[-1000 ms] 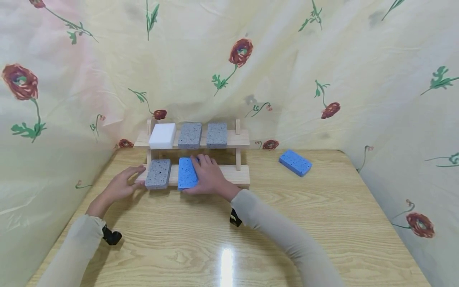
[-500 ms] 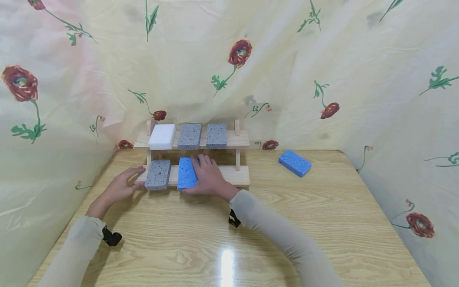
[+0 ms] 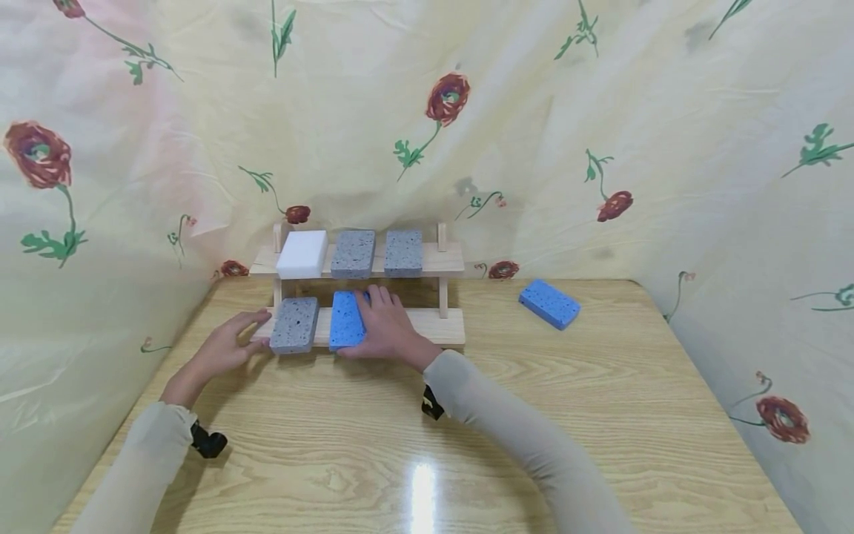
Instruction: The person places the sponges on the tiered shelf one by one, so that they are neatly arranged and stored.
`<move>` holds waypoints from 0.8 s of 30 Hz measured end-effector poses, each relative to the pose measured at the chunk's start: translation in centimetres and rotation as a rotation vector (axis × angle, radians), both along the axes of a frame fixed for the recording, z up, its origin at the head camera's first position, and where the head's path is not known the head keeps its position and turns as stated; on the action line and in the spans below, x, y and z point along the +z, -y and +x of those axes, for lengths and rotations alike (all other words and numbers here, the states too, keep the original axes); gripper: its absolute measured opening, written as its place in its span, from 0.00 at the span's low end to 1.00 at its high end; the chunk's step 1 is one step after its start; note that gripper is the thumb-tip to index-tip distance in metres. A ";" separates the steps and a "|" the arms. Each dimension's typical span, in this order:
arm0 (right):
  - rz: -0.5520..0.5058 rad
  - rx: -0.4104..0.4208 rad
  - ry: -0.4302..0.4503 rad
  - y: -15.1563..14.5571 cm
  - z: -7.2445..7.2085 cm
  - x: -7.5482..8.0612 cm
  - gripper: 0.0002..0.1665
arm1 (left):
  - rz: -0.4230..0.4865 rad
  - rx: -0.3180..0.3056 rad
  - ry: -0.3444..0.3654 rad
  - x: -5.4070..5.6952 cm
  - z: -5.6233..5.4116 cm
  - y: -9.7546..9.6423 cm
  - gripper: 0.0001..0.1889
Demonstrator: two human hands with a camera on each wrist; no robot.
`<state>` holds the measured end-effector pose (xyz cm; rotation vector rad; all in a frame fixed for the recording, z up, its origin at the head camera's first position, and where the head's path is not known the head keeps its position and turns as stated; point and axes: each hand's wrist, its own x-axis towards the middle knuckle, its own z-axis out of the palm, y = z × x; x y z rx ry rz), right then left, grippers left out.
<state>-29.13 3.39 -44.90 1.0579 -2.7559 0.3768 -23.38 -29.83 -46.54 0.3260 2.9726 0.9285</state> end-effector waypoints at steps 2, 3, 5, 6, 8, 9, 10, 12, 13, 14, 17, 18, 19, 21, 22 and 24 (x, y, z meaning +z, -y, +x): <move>0.000 -0.001 0.006 0.1 -0.1 0.0 0.70 | -0.003 0.000 -0.004 0.0 0.0 0.0 0.30; 0.002 -0.001 0.009 0.2 -0.2 -0.1 0.70 | -0.003 0.002 -0.004 0.0 0.0 0.0 0.30; 0.003 -0.002 0.020 0.2 -0.2 0.0 0.70 | -0.005 0.005 -0.002 0.0 -0.1 -0.1 0.30; 0.002 -0.002 0.026 0.3 -0.2 0.0 0.70 | -0.006 0.006 -0.001 0.0 -0.1 -0.1 0.30; 0.006 -0.003 0.036 0.3 -0.2 0.1 0.70 | -0.009 0.008 0.001 0.0 0.0 0.0 0.31; 0.007 -0.003 0.040 0.3 -0.2 0.2 0.70 | -0.009 0.008 0.001 0.0 0.0 0.0 0.31; 0.008 -0.003 0.044 0.4 -0.2 0.2 0.70 | -0.011 0.006 0.002 0.0 0.0 0.0 0.31; 0.011 -0.002 0.051 0.4 -0.2 0.2 0.70 | -0.014 0.003 0.001 0.0 0.0 0.0 0.31; 0.012 -0.001 0.054 0.4 -0.3 0.2 0.70 | -0.013 0.002 0.000 0.0 0.0 0.0 0.31; 0.012 0.000 0.056 0.4 -0.3 0.1 0.70 | -0.013 0.002 -0.001 0.1 0.1 0.0 0.30; 0.014 0.004 0.063 0.3 -0.4 0.0 0.70 | -0.012 0.002 -0.004 0.0 0.0 0.0 0.30; 0.015 0.005 0.063 0.3 -0.4 0.0 0.70 | -0.013 0.002 -0.008 0.0 0.0 0.0 0.30; 0.017 0.005 0.063 0.3 -0.4 0.0 0.70 | -0.015 0.003 -0.011 0.1 0.0 0.0 0.30; 0.019 0.006 0.062 0.4 -0.5 -0.1 0.70 | -0.019 0.001 -0.018 0.1 0.0 -0.1 0.30; 0.019 0.007 0.062 0.4 -0.5 -0.1 0.70 | -0.021 -0.001 -0.021 0.1 0.0 -0.1 0.31; 0.022 0.008 0.061 0.4 -0.5 -0.1 0.70 | -0.024 -0.004 -0.027 0.1 0.0 -0.1 0.30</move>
